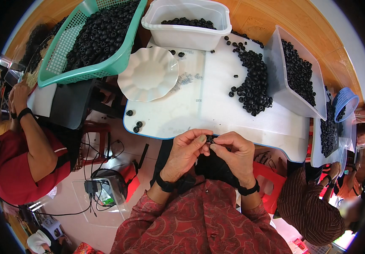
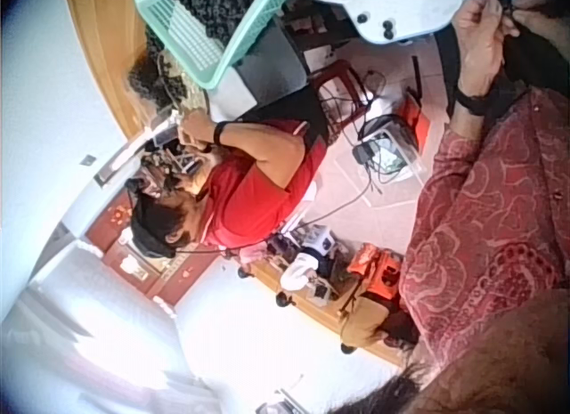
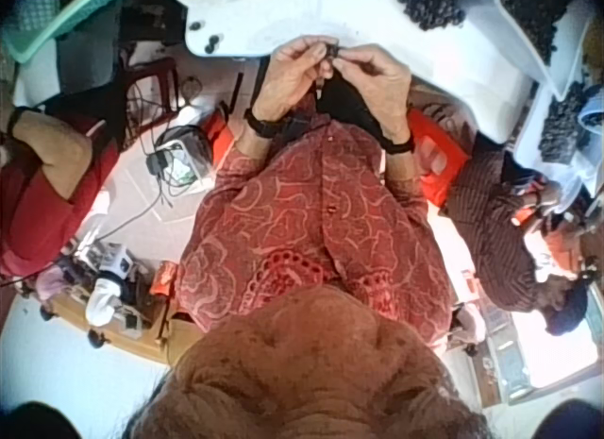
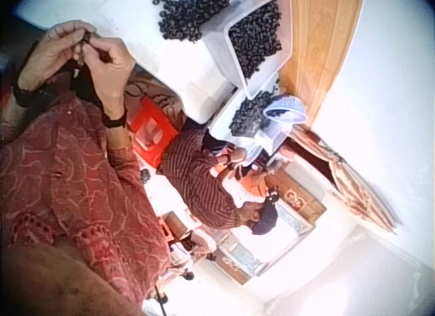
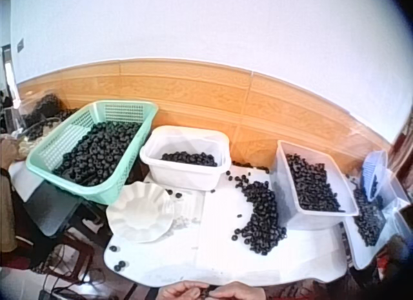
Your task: Manually sorting and inspecting small dark round components on a table into various containers.
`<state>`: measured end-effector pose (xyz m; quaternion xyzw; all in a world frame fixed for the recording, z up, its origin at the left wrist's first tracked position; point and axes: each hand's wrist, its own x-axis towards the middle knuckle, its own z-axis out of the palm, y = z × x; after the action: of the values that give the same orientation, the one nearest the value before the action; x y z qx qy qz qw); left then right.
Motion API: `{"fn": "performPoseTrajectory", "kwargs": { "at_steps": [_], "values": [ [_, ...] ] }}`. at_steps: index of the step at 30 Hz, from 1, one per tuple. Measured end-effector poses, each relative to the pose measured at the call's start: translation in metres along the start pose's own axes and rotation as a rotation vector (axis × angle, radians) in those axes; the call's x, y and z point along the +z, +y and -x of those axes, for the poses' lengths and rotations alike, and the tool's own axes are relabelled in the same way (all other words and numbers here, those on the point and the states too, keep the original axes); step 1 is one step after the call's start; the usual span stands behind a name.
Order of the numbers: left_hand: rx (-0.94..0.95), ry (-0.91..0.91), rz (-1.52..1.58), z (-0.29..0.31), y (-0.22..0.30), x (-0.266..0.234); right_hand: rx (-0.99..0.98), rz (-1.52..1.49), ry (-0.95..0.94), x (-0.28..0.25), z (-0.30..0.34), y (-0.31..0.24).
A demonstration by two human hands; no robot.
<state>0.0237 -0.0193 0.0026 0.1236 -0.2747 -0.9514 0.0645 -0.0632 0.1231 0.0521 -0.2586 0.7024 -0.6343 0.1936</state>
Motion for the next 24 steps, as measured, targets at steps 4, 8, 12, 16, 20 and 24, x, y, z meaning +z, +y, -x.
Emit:
{"fn": "performPoseTrajectory", "kwargs": {
  "at_steps": [4,8,12,16,20,24],
  "values": [
    [0.019,0.023,-0.044,0.0001,-0.0019,-0.0011,-0.021,0.021,-0.007,-0.0001,-0.0009,-0.0014],
    [0.037,0.041,-0.087,-0.0001,-0.0017,0.001,-0.053,0.069,-0.01,-0.0002,-0.0016,-0.001],
    [0.044,0.025,-0.086,0.0005,-0.0013,0.0007,-0.103,0.142,-0.025,-0.001,-0.0026,-0.0006],
    [0.042,0.049,-0.139,0.0012,-0.0034,-0.0017,-0.089,0.15,-0.01,-0.0006,-0.003,-0.0006],
    [0.062,0.05,-0.074,0.0009,-0.0044,0.0024,-0.096,0.153,0.001,0.0005,-0.0035,-0.0017],
    [0.047,0.071,-0.075,0.0011,-0.0054,0.0025,-0.107,0.149,0.002,0.0013,-0.0037,0.0019]
  ]
}}
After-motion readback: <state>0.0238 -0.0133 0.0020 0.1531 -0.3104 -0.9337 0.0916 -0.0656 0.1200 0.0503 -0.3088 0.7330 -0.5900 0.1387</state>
